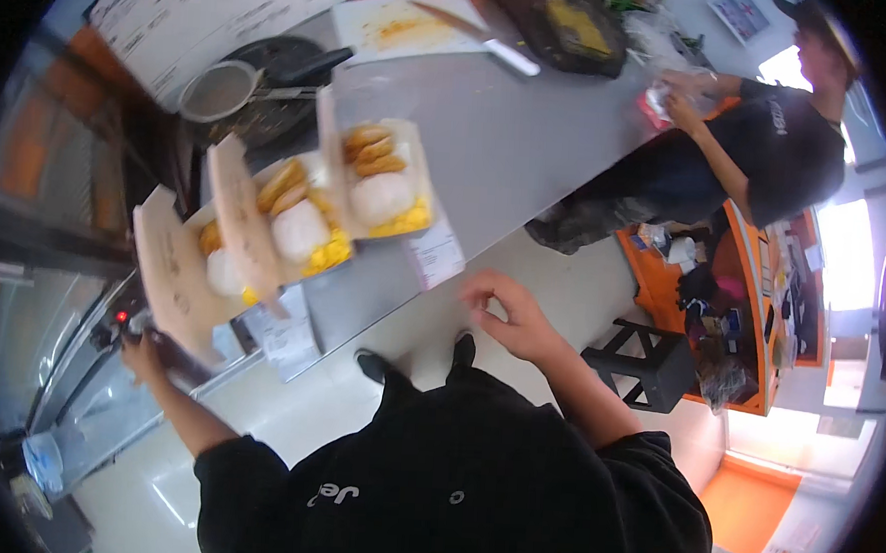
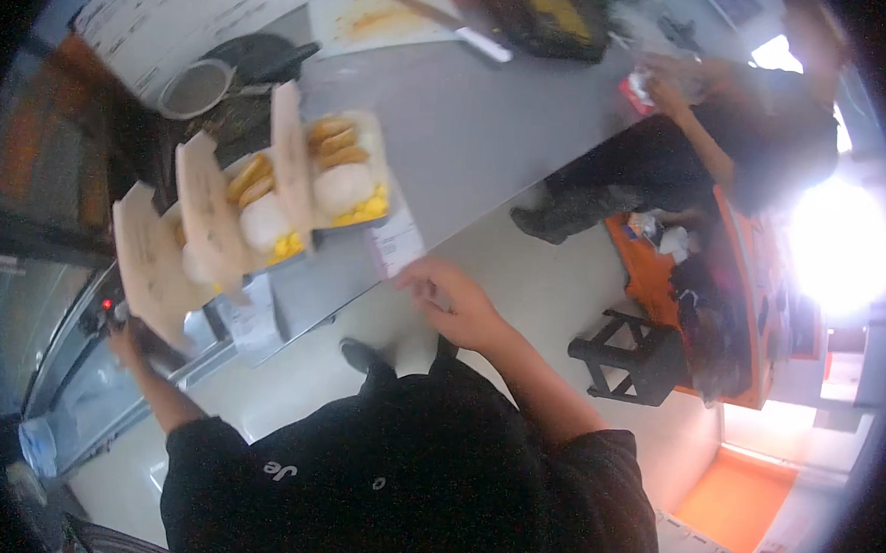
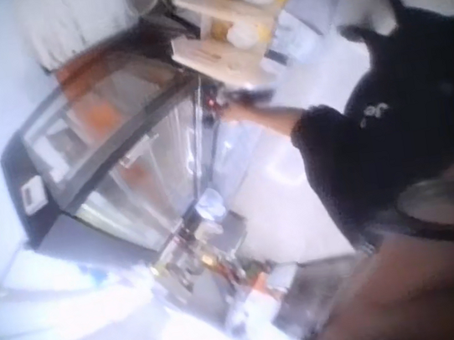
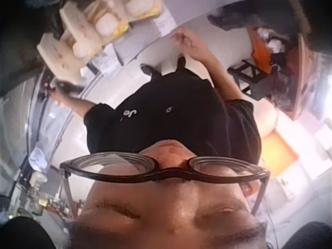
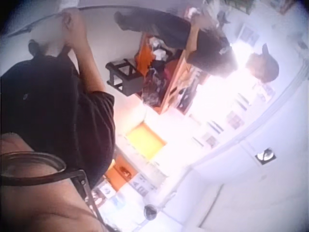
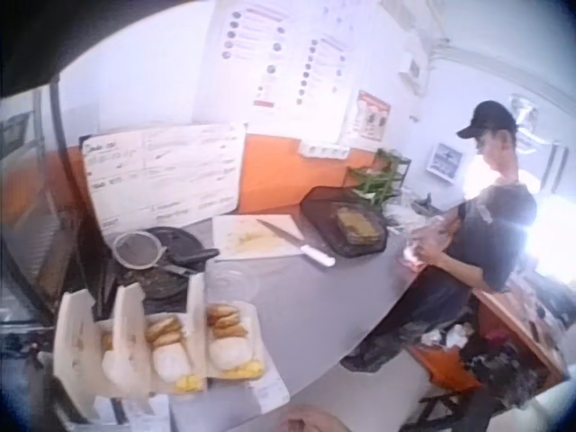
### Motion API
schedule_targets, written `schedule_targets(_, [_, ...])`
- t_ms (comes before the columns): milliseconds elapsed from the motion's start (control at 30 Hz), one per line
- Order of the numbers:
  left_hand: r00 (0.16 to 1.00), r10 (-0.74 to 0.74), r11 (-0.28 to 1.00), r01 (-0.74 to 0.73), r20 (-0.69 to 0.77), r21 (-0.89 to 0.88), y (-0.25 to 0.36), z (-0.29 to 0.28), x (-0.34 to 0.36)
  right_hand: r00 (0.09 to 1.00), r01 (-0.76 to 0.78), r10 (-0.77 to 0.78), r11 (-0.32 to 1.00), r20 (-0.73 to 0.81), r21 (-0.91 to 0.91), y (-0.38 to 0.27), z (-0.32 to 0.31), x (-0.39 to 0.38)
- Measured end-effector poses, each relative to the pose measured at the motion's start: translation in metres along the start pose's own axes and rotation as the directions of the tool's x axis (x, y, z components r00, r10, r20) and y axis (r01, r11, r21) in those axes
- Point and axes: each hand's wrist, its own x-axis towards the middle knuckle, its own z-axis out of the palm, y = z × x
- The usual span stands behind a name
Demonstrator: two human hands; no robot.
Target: The person slices a fried cutlet on a board using a knife, places it into a box with rice, and then scoops scrambled eggs into the boxes.
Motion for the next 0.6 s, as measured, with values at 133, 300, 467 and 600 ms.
schedule_targets(133, [0.931,-0.006,0.998,-0.019,-0.364,-0.065,-0.035,0.006,-0.102,0.96,0.172,-0.273,0.748,0.061,0.641,-0.093,-0.065,0.01])
schedule_targets(300, [0.761,-0.415,0.881,0.472,-0.499,-0.014,0.034,0.057,-0.309,0.42,0.666,-0.878,0.471,0.231,0.579,-0.159,-0.171,-0.024])
schedule_targets(467, [0.768,-0.249,0.922,0.001,0.59,0.388,0.132,0.157,-0.487,0.478,0.827,-0.873,0.41,-0.098,0.386,-0.163,-0.241,-0.066])
schedule_targets(600, [0.132,0.071,0.824,-0.566,0.989,0.016,0.293,0.182,-0.547,0.298,0.883,-0.779,0.444,-0.551,-0.151,-0.137,-0.297,-0.09])
